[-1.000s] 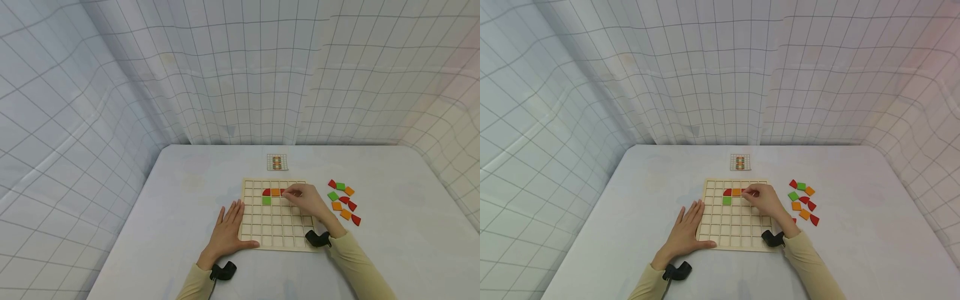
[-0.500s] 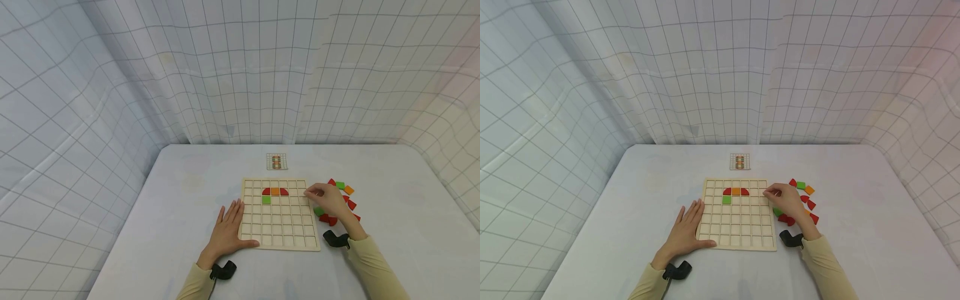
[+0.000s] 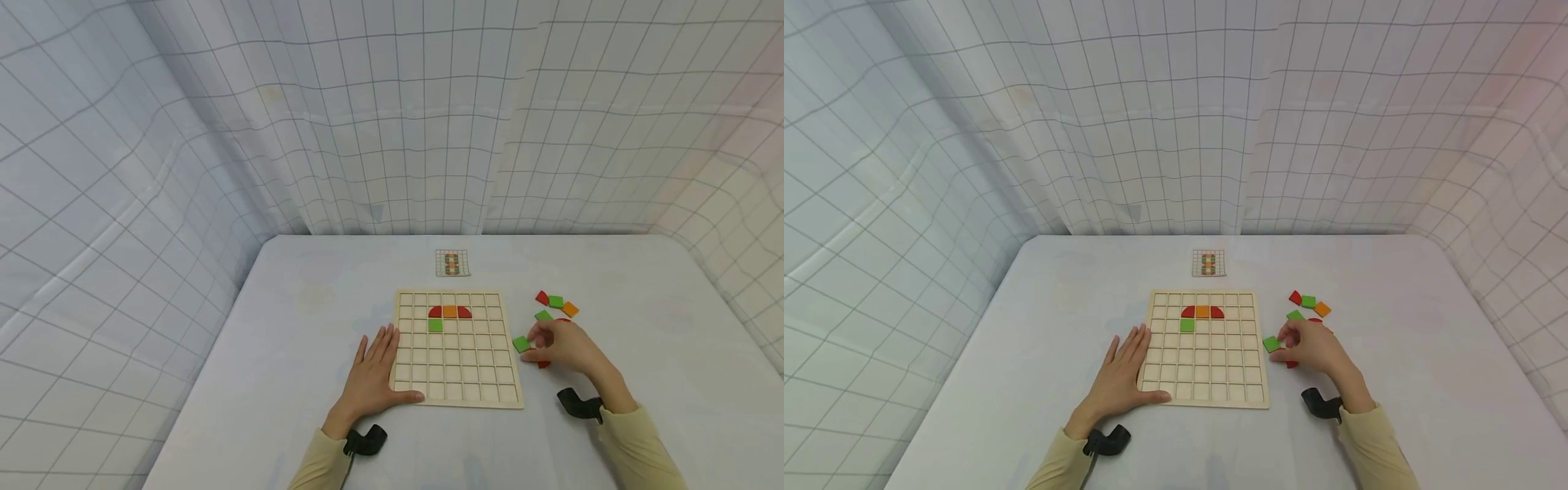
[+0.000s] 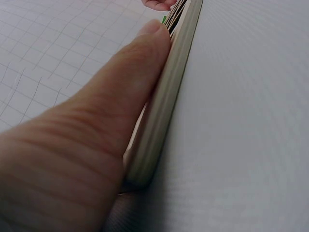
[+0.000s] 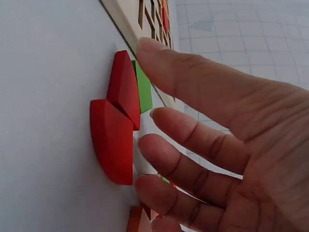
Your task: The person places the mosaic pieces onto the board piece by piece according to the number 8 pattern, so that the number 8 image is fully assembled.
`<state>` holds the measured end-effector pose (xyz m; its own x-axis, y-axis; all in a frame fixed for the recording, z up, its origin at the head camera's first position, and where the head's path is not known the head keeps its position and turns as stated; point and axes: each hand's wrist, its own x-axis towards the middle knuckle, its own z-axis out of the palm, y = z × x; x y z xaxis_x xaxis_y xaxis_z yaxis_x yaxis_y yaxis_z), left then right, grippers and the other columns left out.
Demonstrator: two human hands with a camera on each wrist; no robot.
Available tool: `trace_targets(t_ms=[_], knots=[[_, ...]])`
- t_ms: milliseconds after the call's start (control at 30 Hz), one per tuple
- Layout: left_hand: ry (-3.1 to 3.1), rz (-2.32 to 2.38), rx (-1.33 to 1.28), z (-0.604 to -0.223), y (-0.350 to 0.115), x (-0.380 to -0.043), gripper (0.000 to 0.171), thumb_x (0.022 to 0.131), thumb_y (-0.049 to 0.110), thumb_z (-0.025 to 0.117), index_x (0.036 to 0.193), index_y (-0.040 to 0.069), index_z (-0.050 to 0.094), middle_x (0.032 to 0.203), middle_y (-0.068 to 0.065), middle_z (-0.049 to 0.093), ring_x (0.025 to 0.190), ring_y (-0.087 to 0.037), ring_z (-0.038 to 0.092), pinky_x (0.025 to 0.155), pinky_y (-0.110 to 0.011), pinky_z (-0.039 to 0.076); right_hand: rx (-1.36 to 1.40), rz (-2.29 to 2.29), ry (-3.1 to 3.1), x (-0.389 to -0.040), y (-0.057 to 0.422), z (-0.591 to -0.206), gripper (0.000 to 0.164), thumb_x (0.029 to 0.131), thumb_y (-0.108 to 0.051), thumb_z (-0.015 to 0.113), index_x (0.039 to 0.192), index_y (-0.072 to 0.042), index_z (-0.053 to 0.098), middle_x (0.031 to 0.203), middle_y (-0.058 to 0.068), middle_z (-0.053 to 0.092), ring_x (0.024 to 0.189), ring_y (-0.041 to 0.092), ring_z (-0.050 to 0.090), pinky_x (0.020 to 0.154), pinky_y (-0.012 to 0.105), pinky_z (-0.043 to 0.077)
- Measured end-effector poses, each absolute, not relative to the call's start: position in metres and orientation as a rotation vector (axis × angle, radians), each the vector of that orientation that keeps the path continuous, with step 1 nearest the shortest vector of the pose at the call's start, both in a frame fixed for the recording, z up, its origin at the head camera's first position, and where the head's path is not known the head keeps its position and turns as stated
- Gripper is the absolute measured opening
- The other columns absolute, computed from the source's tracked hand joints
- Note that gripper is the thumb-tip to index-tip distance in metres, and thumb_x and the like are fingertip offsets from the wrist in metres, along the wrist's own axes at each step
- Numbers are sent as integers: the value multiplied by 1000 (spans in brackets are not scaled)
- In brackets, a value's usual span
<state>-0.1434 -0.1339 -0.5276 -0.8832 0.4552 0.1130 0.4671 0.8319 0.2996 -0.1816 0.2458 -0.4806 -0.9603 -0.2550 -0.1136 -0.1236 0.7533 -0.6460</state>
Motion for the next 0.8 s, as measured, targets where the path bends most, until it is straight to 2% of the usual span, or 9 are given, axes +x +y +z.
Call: trace_targets(t_ms=[167,533,800], knots=[[-2963,-503,-748,-528,-134,-143,118,72,76,58,152,2,11,157,-11,10,143,-23,5,112,-48,0,-291,-935,2782,-176,243,-480,36,70,-32,85,84,-10,61,71,-2,49,66,14,44,57,27,35],[-2940,-515,-764,-528,-134,-142,118,72,76,57,151,1,13,156,-13,12,143,-26,8,112,-50,1,-238,-933,2790,-170,240,-480,28,72,-24,84,79,-8,62,69,-1,50,66,17,46,57,31,38],[-2945,-517,-767,-527,-135,-142,118,73,79,53,151,1,12,156,-14,12,143,-26,7,112,-50,1,-253,-958,2797,-166,241,-481,27,72,-19,84,80,-8,61,68,-1,48,64,16,44,55,28,36]])
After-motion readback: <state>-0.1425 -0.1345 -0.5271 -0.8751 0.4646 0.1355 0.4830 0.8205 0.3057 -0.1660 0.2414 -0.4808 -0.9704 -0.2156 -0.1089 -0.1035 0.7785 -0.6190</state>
